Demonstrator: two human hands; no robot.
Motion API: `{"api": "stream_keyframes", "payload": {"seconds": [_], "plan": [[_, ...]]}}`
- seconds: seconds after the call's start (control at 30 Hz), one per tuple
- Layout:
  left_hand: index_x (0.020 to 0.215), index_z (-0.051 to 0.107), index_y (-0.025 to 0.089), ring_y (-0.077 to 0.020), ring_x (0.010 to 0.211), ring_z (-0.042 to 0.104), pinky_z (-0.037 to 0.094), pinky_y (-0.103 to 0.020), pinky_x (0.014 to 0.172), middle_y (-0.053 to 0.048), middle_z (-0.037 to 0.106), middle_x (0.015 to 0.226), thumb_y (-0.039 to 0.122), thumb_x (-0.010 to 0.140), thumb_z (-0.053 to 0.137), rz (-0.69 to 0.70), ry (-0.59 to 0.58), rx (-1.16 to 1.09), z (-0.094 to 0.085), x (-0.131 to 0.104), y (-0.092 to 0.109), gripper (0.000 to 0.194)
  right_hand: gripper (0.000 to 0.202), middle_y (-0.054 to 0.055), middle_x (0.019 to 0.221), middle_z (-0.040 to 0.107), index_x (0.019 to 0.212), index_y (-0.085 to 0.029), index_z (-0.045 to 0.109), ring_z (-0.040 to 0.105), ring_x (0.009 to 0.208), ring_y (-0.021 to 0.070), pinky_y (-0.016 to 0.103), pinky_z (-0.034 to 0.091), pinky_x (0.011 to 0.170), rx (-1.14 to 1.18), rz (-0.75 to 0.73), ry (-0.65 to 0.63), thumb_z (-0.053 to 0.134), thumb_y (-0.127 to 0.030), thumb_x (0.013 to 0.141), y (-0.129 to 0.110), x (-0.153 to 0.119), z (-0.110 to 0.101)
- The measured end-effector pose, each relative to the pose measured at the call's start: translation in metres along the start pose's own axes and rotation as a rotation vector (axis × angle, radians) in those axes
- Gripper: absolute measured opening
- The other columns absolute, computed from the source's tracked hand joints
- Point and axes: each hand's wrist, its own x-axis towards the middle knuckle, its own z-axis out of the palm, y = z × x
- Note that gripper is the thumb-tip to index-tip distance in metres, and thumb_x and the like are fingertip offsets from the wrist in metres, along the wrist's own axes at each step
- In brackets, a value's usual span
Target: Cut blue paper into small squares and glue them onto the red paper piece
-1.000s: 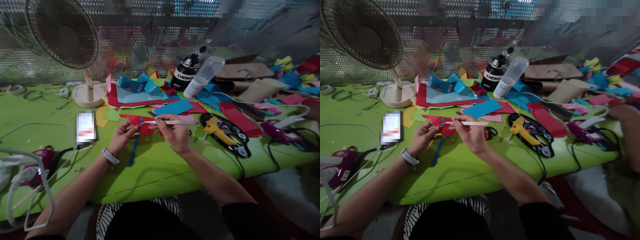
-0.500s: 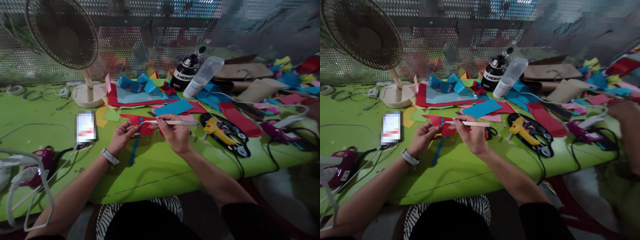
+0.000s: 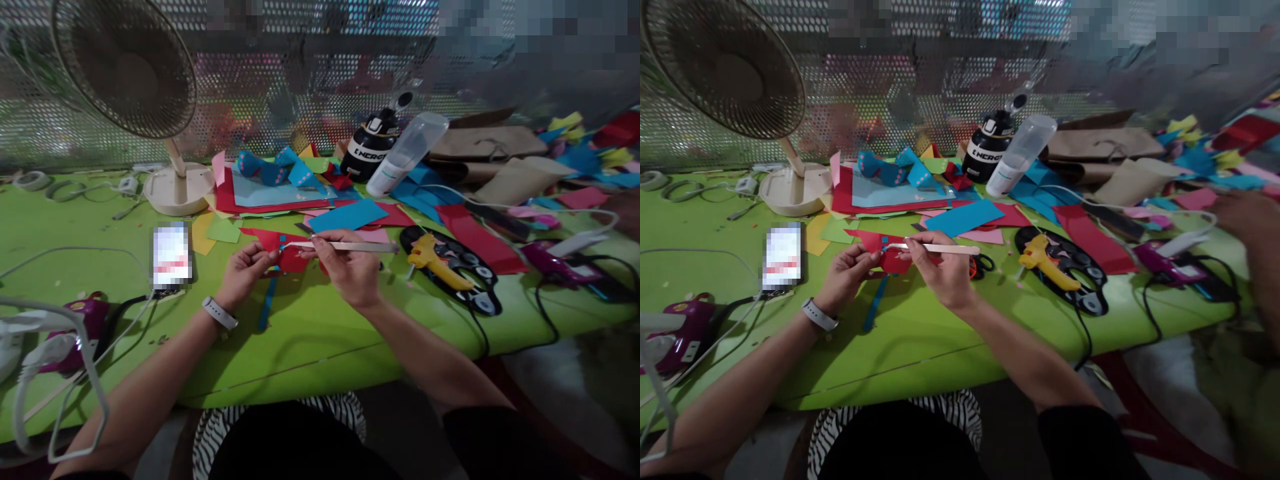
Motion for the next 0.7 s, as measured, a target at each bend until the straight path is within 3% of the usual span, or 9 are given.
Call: {"api": "stream_keyframes", "payload": {"seconds": [0.2, 0.5, 0.6, 0.7], "plan": [[0.085, 0.064, 0.015, -0.0124, 0.071, 0.067, 0.06, -0.025, 0.063, 0.002, 0.068, 0.071, 0.04, 0.066, 0.085, 0.003, 0.012, 0.01, 0.0009, -0.0003, 0.0009, 0.038, 0.018, 0.001, 0.075, 0.074, 0.087, -0.019, 0.063, 0.074, 0.061, 0.0173, 0.026, 0.06, 0.054, 0.027, -0.012, 0.043, 0.069, -0.036, 0.085, -0.0025, 0.0012, -0.0009], [0.085, 0.065, 0.015, -0.0121, 0.07, 0.067, 0.059, -0.023, 0.063, 0.002, 0.067, 0.069, 0.041, 0.065, 0.086, 0.01, -0.005, 0.005, 0.0012, 0.0003, 0.0013, 0.039, 0.022, 0.0, 0.073, 0.073, 0.087, -0.021, 0.063, 0.073, 0.062, 0.0175, 0.028, 0.061, 0.056, 0.004, -0.002, -0.004, 0.068, -0.042, 0.086, 0.0023, -0.0008, 0.0017], [0.085, 0.065, 0.016, -0.0125, 0.071, 0.068, 0.059, -0.024, 0.063, 0.002, 0.068, 0.069, 0.041, 0.065, 0.086, 0.004, -0.011, 0.003, 0.0003, 0.0, 0.0011, 0.038, 0.016, -0.001, 0.075, 0.073, 0.089, -0.022, 0.064, 0.073, 0.062, 0.0166, 0.027, 0.06, 0.056, 0.0, -0.058, 0.008, 0.067, -0.038, 0.087, 0.0015, 0.0009, -0.0009], [0.084, 0.066, 0.016, -0.0124, 0.071, 0.067, 0.059, -0.024, 0.064, 0.001, 0.068, 0.071, 0.041, 0.065, 0.086, 0.01, -0.002, 0.011, -0.0008, -0.0005, 0.0, 0.037, 0.014, 0.001, 0.092, 0.074, 0.1, -0.025, 0.066, 0.074, 0.076, 0.0173, 0.031, 0.062, 0.068, -0.027, -0.174, 0.023, 0.063, -0.035, 0.091, 0.0024, 0.0069, -0.0069]]}}
